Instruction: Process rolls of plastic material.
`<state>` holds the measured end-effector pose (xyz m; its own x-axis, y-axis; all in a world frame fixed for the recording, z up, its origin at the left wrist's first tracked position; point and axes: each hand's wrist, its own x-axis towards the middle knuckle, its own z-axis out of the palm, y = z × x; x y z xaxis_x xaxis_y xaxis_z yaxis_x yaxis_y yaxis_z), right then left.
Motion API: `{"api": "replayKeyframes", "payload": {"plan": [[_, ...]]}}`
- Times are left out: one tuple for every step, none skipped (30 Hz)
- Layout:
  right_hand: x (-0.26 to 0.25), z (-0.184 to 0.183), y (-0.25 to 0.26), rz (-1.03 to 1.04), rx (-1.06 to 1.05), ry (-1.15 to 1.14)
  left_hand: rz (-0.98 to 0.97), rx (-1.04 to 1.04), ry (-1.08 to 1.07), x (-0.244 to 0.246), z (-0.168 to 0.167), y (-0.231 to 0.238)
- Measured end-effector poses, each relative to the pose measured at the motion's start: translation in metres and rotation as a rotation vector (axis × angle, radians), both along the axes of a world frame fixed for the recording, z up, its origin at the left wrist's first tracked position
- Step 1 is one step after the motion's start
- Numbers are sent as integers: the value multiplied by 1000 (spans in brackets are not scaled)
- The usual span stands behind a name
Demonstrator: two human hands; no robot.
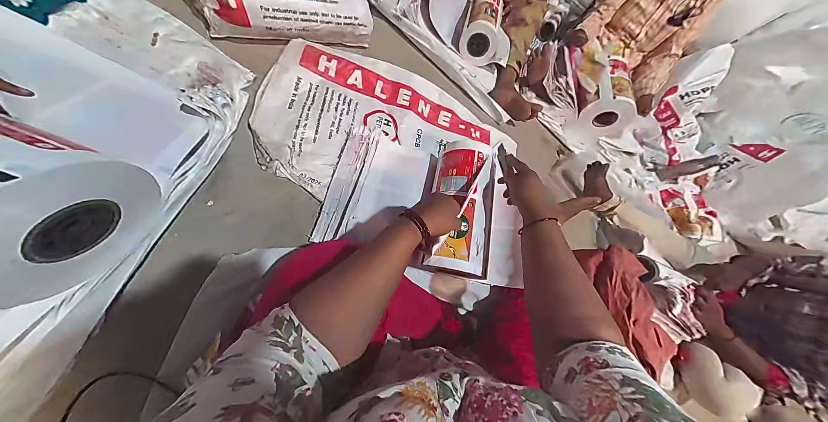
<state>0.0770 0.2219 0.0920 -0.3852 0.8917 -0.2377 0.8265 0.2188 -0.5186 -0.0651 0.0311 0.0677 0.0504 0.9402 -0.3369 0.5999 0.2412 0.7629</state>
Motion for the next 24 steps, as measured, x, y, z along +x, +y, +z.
{"api": "replayKeyframes", "payload": {"plan": [[-4, -1, 1, 10, -4, -9, 0, -6, -18, -2, 0, 0], [-8, -1, 3, 18, -8, -23, 3, -7, -34, -3, -1, 0], [-12, 0, 4, 30, -16, -41, 4, -10, -44, -4, -1, 0], [-15, 1, 5, 43, -17, -52, 11, -16, -51, -4, -1, 0], [-18, 1, 6, 54, -9, -64, 18, -22, -53, -5, -1, 0], [-20, 2, 7, 58, 3, -81, 25, -20, -56, -5, -1, 0], [-22, 5, 8, 58, 9, -104, 21, -15, -53, -4, -1, 0], [-24, 9, 7, 62, 9, -130, 9, -8, -42, -4, 0, 1], [-26, 13, 7, 82, 11, -166, -5, 1, -29, -5, 0, 0], [-29, 18, 7, 119, 9, -214, -14, 8, -21, -6, 0, 0], [-32, 23, 9, 164, 6, -259, -23, 14, -17, -8, 0, -1], [-33, 28, 11, 211, -3, -293, -26, 21, -23, -9, 0, 0], [-32, 32, 13, 254, -17, -314, -27, 21, -37, -10, -1, 0], [-31, 37, 14, 292, -28, -332, -25, 24, -51, -11, -1, 0], [-30, 41, 15, 333, -31, -356, -22, 28, -69, -12, -2, 1], [-30, 45, 11, 364, -45, -388, -16, 29, -93, -14, -5, 0], [-31, 49, 5, 382, -57, -414, -6, 29, -125, -18, -8, -2], [-29, 54, -2, 385, -78, -429, 14, 37, -166, -20, -13, -4], [-24, 60, -10, 376, -111, -431, 54, 52, -217, -21, -19, -6], [-18, 64, -19, 358, -145, -421, 102, 63, -278, -23, -24, -9], [-9, 65, -29, 320, -181, -388, 152, 68, -345, -22, -28, -11], [0, 62, -40, 294, -196, -349, 195, 61, -402, -23, -32, -13], [12, 54, -54, 262, -191, -298, 225, 51, -441, -21, -34, -16], [26, 45, -70, 210, -165, -235, 241, 42, -451, -19, -35, -17]]}}
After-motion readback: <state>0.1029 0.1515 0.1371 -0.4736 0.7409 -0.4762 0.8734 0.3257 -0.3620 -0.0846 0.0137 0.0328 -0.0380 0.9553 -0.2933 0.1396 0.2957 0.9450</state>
